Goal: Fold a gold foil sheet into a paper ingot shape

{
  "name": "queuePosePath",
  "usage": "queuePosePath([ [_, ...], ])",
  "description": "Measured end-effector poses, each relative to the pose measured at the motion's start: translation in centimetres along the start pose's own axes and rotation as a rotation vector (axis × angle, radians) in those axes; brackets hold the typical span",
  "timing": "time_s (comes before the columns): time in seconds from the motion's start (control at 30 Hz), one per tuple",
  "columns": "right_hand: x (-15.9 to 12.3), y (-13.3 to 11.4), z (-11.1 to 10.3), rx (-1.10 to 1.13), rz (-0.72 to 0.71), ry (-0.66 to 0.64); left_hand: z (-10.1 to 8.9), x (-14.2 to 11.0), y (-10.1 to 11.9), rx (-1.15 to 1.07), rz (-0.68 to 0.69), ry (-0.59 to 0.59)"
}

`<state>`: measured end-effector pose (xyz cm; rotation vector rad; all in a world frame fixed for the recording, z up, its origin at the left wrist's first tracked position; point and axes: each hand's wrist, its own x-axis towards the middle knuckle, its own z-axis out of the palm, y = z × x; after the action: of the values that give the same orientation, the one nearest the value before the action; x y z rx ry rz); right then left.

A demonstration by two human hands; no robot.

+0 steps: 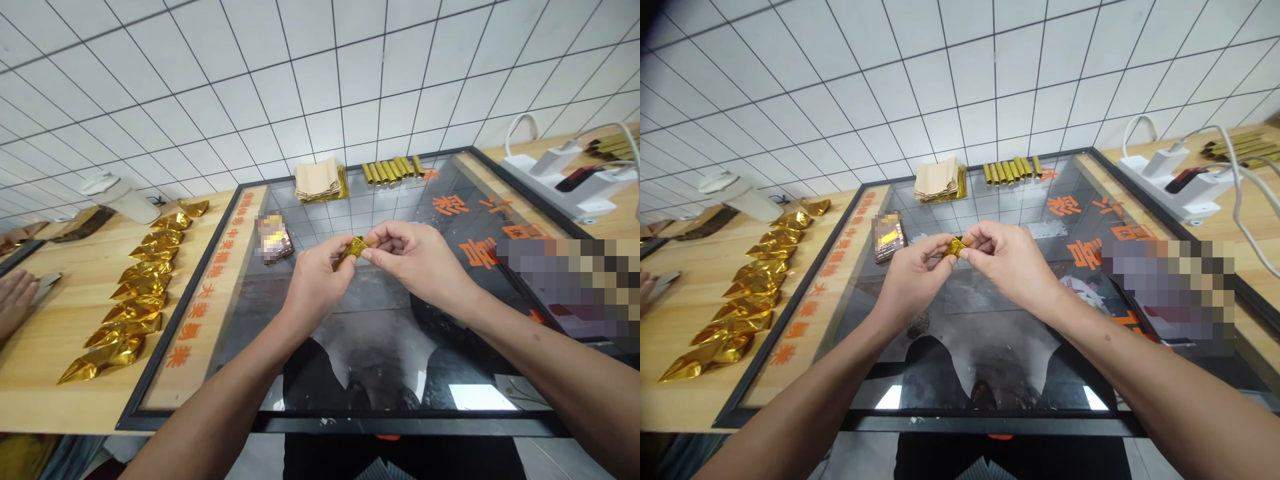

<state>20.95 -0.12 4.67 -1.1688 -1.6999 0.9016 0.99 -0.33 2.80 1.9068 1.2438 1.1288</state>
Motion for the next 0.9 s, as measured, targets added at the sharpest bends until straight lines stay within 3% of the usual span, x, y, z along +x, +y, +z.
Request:
queuePosePath([
  [0.47,0.09,-0.27,0.05,0.028,0.002,0.013,-0.34,-0.28,0.52,0.145,0.049,-0.036],
  [0.9,-0.01,-0.18,-0.03,0.008,-0.002,0.003,-0.32,-0.27,0.96,0.116,0.049,-0.067],
])
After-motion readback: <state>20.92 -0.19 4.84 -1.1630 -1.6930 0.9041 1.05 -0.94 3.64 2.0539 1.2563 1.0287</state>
